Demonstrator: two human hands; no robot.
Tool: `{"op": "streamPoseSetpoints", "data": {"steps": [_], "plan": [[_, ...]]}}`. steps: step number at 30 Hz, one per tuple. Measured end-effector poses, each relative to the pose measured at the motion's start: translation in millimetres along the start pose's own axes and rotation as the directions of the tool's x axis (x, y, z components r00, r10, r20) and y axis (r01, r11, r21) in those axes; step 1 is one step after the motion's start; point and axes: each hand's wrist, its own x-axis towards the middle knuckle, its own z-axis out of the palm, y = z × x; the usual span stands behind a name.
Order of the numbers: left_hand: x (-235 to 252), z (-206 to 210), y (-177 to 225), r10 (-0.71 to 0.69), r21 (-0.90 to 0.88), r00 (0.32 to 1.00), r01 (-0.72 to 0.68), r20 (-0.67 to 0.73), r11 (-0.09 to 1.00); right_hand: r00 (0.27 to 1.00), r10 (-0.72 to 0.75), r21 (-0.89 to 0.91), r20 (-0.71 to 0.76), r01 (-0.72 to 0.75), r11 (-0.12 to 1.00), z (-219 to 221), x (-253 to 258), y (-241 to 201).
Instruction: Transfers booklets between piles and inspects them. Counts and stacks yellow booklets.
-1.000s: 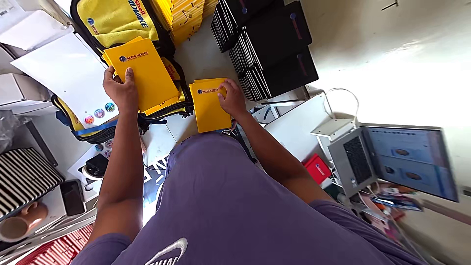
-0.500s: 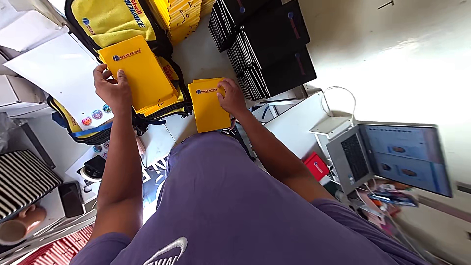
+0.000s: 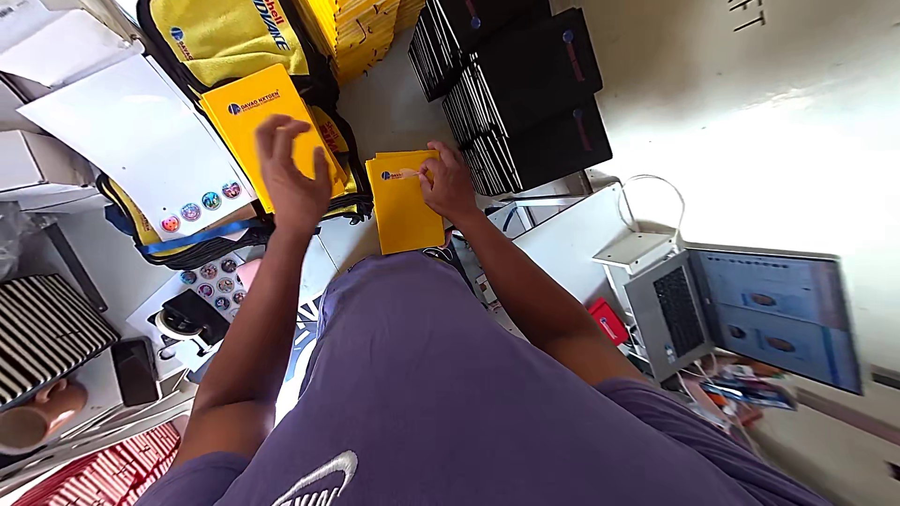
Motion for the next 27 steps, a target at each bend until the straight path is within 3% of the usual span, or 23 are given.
{"op": "streamPoseSetpoints", "data": {"steps": [2, 5, 8, 10, 12, 15, 19, 22, 27], "plan": [[-9, 26, 13, 0.027, -0.092, 0.988, -0.013, 0.151, 0.996, 0.998, -0.036, 0.021, -0.049, 0.037, 0.999, -1, -2, -1], [-30, 73, 13, -0.109, -0.07, 0.925, 0.144, 0.365, 0.987, 0.991, 0.032, 0.187, -0.13, -0.007, 0.982, -7, -6, 2], [-53, 113, -10, -0.303, 0.02, 0.857, 0.324, 0.416, 0.946, 0.936, 0.329, 0.376, -0.124, -0.262, 0.889, -4, -12, 23], [-62, 124, -23, -0.373, 0.001, 0.81, 0.418, 0.453, 0.908, 0.829, 0.559, 0.43, 0.026, -0.514, 0.742, 0, -18, 37], [-66, 126, -31, -0.39, -0.069, 0.783, 0.479, 0.485, 0.875, 0.751, 0.646, 0.449, 0.138, -0.628, 0.635, 6, -27, 45], [-62, 122, -38, -0.403, -0.09, 0.752, 0.518, 0.522, 0.851, 0.812, 0.576, 0.434, 0.091, -0.553, 0.711, 7, -43, 29], [-53, 119, -29, -0.388, 0.016, 0.771, 0.441, 0.505, 0.897, 0.912, 0.403, 0.347, 0.071, -0.402, 0.848, 1, -55, -2], [-52, 109, -13, -0.417, 0.06, 0.761, 0.449, 0.497, 0.891, 0.933, 0.36, 0.354, 0.027, -0.346, 0.869, 12, -60, -11], [-47, 77, 7, -0.357, -0.121, 0.829, 0.445, 0.43, 0.887, 0.96, 0.274, 0.458, 0.063, -0.272, 0.846, 14, -58, -2]]}}
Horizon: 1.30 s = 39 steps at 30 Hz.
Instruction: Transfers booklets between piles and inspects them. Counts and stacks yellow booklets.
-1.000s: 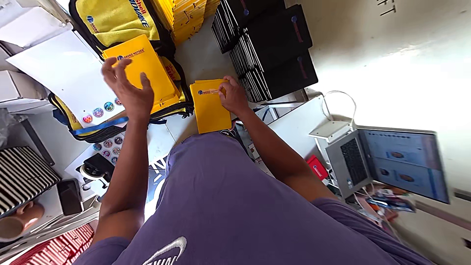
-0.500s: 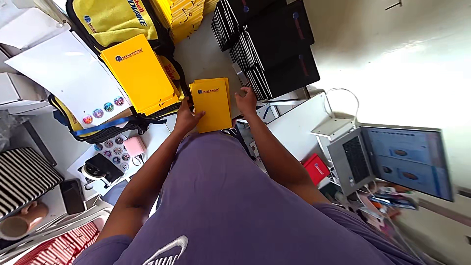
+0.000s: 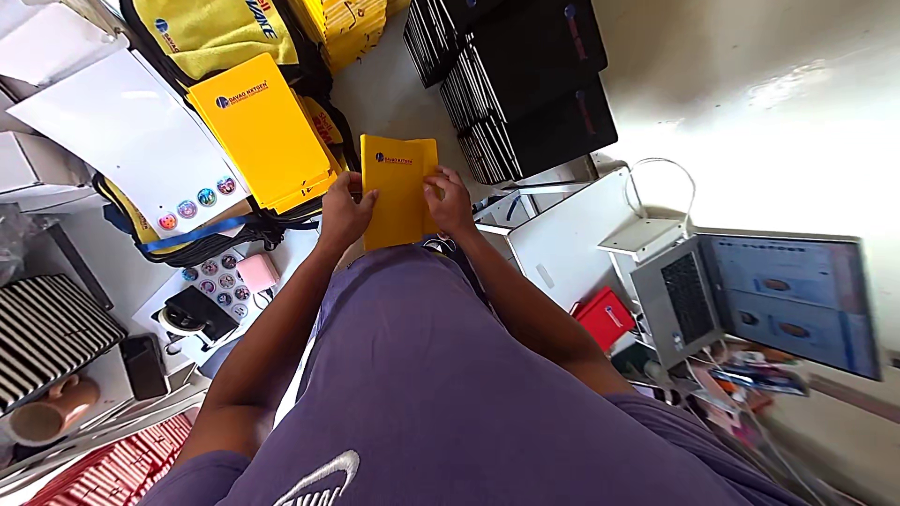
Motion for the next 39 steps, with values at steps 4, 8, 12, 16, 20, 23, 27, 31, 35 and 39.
{"op": "streamPoseSetpoints", "data": {"steps": [4, 8, 12, 16, 20, 23, 27, 31, 35, 39], "plan": [[-4, -42, 17, 0.133, -0.015, 0.988, -0.134, -0.08, 0.991, 0.999, -0.036, -0.132, 0.023, 0.039, 0.99, -2, 17, 3], [-4, -89, 12, 0.097, -0.101, 0.958, -0.129, -0.27, 0.987, 0.999, -0.049, -0.198, -0.016, 0.045, 0.979, 3, 36, 0], [6, -127, -9, -0.015, -0.256, 0.906, -0.103, -0.422, 0.961, 0.999, -0.045, -0.192, -0.028, 0.039, 0.981, 4, 49, -4], [16, -150, -26, -0.103, -0.362, 0.869, -0.091, -0.483, 0.928, 0.999, -0.041, -0.206, -0.025, 0.035, 0.978, 3, 54, -7], [27, -158, -38, -0.136, -0.393, 0.856, -0.084, -0.499, 0.916, 0.999, -0.039, -0.235, 0.0, 0.038, 0.971, 1, 56, -9], [32, -156, -41, -0.14, -0.355, 0.863, -0.048, -0.485, 0.934, 0.999, -0.022, -0.251, 0.026, 0.027, 0.968, -2, 57, -12], [29, -150, -33, -0.077, 0.006, 0.856, 0.093, -0.511, 0.996, 1.0, -0.022, -0.27, 0.017, 0.026, 0.963, -4, 60, -13], [16, -140, -15, 0.062, 0.268, 0.842, 0.1, -0.535, 0.958, 0.999, -0.025, -0.282, 0.027, 0.032, 0.959, -4, 63, -13], [-2, -109, 18, 0.251, 0.34, 0.875, -0.107, -0.414, 0.934, 0.998, -0.03, -0.318, 0.046, 0.043, 0.947, -7, 68, -13], [-5, -51, 28, 0.386, 0.272, 0.906, -0.332, -0.176, 0.903, 0.995, -0.007, -0.339, 0.096, 0.04, 0.94, -14, 73, -21]]}}
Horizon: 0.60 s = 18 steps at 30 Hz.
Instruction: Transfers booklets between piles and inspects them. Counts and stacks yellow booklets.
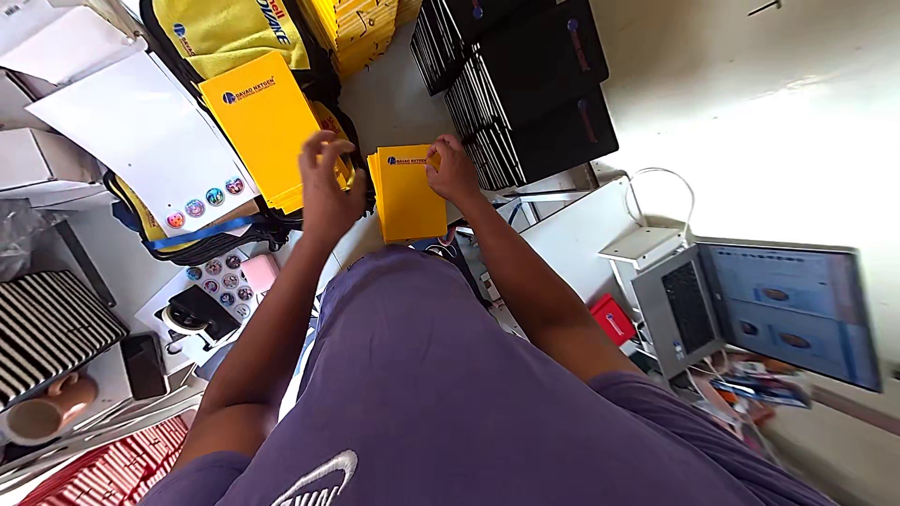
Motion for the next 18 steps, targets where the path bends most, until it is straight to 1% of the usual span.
{"op": "streamPoseSetpoints", "data": {"steps": [2, 4, 7, 10, 13, 16, 18], "plan": [[-2, 30, 1, 0.035, -0.067, 0.995, -0.028, 0.094, 0.997, 1.0, 0.002, -0.013, 0.031, -0.001, 1.0, -2, 2, -3], [-3, 57, -1, 0.038, -0.11, 0.985, -0.019, 0.17, 0.994, 0.999, -0.005, -0.019, 0.042, 0.006, 1.0, -1, 2, -3], [-5, 83, -8, 0.01, -0.11, 0.973, 0.016, 0.232, 0.994, 0.998, -0.06, -0.058, -0.007, 0.059, 0.997, 2, -2, -2], [-6, 98, -20, -0.08, -0.047, 0.961, 0.095, 0.266, 0.994, 0.978, -0.182, -0.15, -0.104, 0.166, 0.975, 13, -7, 6], [-9, 107, -32, -0.224, 0.019, 0.936, 0.227, 0.271, 0.974, 0.95, -0.267, -0.202, -0.163, 0.233, 0.951, 15, -10, 10], [-14, 116, -45, -0.316, 0.0, 0.898, 0.332, 0.306, 0.943, 0.923, -0.332, -0.223, -0.197, 0.288, 0.931, 9, -12, 7], [-17, 119, -49, -0.351, -0.014, 0.873, 0.378, 0.339, 0.926, 0.91, -0.333, -0.197, -0.246, 0.289, 0.937, 4, -11, 11]]}}
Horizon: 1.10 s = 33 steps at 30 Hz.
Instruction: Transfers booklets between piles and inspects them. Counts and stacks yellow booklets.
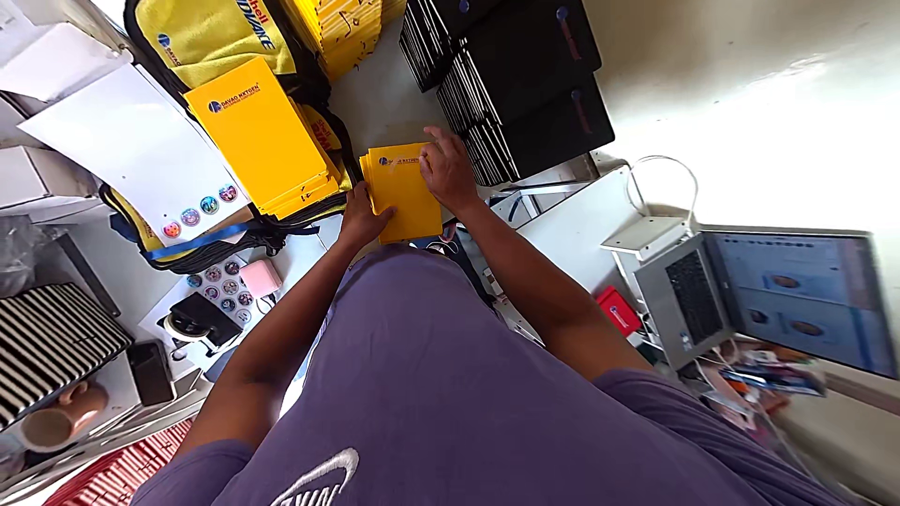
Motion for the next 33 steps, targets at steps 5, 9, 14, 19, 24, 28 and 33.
{"op": "streamPoseSetpoints", "data": {"steps": [5, 9, 14, 19, 24, 28, 33], "plan": [[-5, 1, -2, 0.008, -0.022, 0.999, -0.009, -0.034, 1.0, 0.856, 0.505, 0.308, 0.112, -0.513, 0.801, -6, -18, 30], [-18, 2, 10, 0.046, 0.09, 0.999, -0.044, -0.015, 0.995, 0.729, 0.571, 0.342, 0.378, -0.683, 0.646, -3, -46, 20], [-30, 5, 29, -0.002, 0.196, 0.992, -0.023, 0.127, 0.98, 0.733, 0.54, 0.371, 0.414, -0.678, 0.635, 9, -70, -4], [-34, 9, 38, 0.018, 0.265, 0.991, -0.053, 0.133, 0.963, 0.67, 0.648, 0.489, 0.362, -0.729, 0.479, -10, -76, 6], [-31, -17, 48, 0.153, -0.303, 0.978, -0.104, 0.14, 0.947, 0.717, 0.541, 0.757, 0.44, -0.62, 0.206, -46, -55, -3], [-40, -64, 65, 0.262, -0.615, 0.965, -0.192, 0.024, 0.765, 0.862, 0.319, 0.865, 0.395, -0.466, 0.188, -63, -32, -27], [-41, -126, 50, 0.108, -0.467, 0.952, -0.237, -0.287, 0.852, 0.885, 0.351, 0.469, 0.304, -0.46, 0.754, -29, -3, -11]]}}
